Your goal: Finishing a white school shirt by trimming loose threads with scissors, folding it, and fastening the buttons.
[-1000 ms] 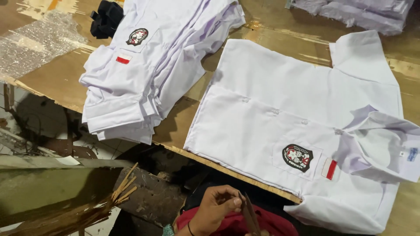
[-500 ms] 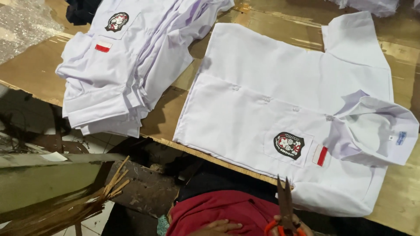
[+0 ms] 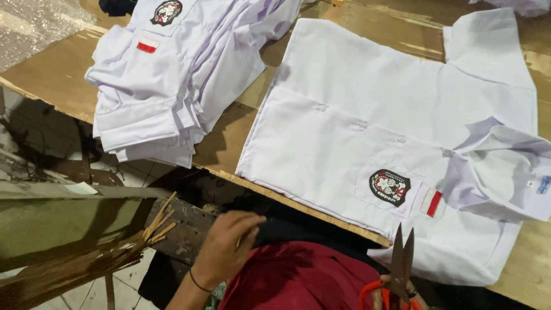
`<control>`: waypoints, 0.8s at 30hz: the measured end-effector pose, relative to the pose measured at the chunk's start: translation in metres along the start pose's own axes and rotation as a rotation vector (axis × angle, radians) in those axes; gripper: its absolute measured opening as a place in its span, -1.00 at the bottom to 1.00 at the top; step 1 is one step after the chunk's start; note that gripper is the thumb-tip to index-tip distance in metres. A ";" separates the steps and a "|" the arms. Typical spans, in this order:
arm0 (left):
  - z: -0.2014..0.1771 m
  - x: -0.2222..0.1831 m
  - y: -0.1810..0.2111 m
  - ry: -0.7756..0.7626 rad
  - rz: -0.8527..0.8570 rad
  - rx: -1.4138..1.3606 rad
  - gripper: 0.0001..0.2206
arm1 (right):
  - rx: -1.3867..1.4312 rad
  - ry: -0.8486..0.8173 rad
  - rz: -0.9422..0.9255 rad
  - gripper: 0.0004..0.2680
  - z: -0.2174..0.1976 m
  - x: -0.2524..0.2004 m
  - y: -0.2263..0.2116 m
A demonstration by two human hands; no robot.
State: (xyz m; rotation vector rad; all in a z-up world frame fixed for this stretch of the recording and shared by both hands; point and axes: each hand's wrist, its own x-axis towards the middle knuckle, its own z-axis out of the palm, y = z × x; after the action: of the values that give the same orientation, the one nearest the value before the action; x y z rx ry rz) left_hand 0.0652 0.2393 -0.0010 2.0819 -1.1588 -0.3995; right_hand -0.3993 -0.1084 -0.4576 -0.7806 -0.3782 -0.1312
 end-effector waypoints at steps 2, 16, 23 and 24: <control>-0.012 0.014 -0.001 0.326 0.076 0.141 -0.79 | -0.472 0.451 0.087 -0.46 0.020 -0.006 -0.005; -0.042 0.072 -0.017 0.394 0.135 0.503 -0.92 | -0.667 0.477 0.529 -0.92 0.153 0.175 -0.128; -0.031 0.138 -0.036 0.343 0.120 0.447 -0.82 | -0.087 0.780 0.008 -0.57 0.275 0.328 -0.144; -0.030 0.143 -0.038 0.347 0.119 0.449 -0.82 | -0.087 0.776 0.008 -0.57 0.248 0.303 -0.135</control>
State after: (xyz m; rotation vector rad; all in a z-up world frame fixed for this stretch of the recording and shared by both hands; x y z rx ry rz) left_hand 0.1840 0.1460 0.0030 2.3189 -1.2287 0.2990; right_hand -0.2234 -0.0213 -0.0933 -0.7567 0.3679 -0.4279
